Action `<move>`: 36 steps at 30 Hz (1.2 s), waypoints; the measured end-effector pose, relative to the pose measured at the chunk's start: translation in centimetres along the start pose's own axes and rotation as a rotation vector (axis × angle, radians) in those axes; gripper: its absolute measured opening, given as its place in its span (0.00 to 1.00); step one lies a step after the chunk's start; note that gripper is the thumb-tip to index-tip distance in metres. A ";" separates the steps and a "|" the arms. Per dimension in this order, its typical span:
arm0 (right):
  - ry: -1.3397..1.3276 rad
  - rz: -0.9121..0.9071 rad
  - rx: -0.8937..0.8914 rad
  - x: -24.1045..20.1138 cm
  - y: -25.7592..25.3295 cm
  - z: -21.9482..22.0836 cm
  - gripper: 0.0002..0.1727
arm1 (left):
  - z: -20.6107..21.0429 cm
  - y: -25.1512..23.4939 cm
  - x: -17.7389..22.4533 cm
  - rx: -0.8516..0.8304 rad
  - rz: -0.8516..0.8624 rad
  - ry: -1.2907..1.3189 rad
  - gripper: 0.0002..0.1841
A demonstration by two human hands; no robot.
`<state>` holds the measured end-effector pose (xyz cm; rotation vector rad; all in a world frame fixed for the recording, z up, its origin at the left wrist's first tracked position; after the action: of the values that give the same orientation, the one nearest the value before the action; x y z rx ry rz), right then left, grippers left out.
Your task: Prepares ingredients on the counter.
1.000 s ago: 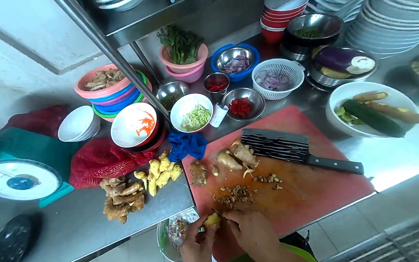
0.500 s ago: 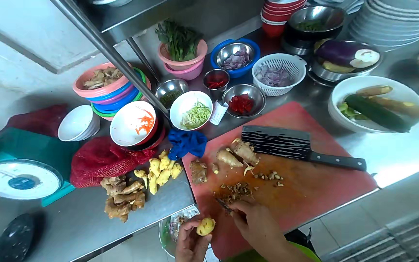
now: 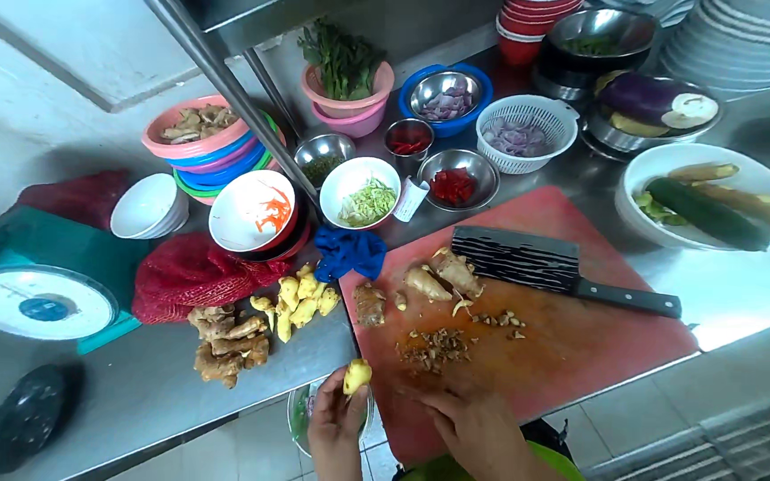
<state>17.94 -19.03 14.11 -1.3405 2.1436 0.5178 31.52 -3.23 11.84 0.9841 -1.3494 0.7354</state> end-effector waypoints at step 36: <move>-0.500 0.430 -0.104 6.9 1.4 -5.8 0.15 | 5.2 1.5 -1.0 -0.056 0.244 -0.422 0.23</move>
<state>12.81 -26.55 14.25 -0.6862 1.9856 1.0254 27.79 -7.12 10.83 0.9738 -1.8729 0.6890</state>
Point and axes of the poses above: each hand's wrist, its own y-axis away from the middle knuckle, its own z-axis out of the palm, x = y × z, the point moved 9 cm from there along -y, towards the middle knuckle, and after that the axes turned 7 degrees about -x, right-handed, at the moved point
